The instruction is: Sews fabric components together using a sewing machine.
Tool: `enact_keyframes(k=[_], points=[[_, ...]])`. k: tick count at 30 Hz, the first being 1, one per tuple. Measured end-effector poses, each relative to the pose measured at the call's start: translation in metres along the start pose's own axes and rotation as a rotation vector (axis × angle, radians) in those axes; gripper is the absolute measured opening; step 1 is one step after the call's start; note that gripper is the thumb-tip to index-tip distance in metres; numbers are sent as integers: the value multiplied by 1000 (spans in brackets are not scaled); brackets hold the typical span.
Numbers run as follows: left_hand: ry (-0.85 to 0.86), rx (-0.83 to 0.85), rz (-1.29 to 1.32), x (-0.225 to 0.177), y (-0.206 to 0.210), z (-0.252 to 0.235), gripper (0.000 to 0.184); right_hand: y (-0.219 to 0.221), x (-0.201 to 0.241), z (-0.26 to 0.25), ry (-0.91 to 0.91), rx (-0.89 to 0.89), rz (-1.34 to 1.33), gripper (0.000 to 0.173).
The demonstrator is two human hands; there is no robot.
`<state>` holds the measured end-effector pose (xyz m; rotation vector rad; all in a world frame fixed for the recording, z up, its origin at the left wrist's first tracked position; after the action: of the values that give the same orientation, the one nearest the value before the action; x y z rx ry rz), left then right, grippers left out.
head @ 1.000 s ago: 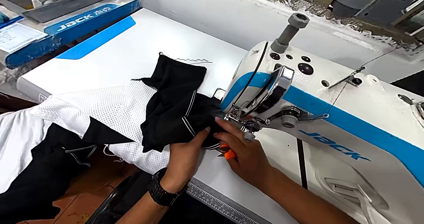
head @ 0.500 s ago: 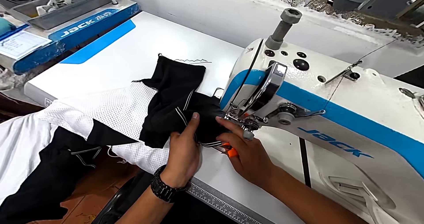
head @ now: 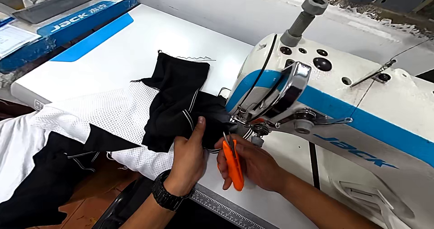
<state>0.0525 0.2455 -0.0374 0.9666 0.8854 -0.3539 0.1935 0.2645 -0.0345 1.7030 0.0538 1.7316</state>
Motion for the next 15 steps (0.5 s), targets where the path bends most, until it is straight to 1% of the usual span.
enact_keyframes(k=[2,4,7,15], points=[[-2,0,-6,0,0,1,27,0,4,-3,0,-3,24,40],[-1,18,-8,0,1,1,27,-1,4,-5,-10,4,26,44],[0,20,-11,-1,1,1,27,-1,3,-5,-12,17,32,44],[-19,36,-9,1,0,0,28,-2,3,-7,-28,-7,22,47]])
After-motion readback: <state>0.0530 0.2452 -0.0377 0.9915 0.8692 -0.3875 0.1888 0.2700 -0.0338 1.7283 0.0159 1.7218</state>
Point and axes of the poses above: each hand's wrist, its own z-axis away from the middle knuckle, its own y-axis out of the palm, x = y × z, the point moved 7 cm from there along -z, towards the middle knuckle, and after that the axes turned 2 degrees about z, right-handed, at the moved point
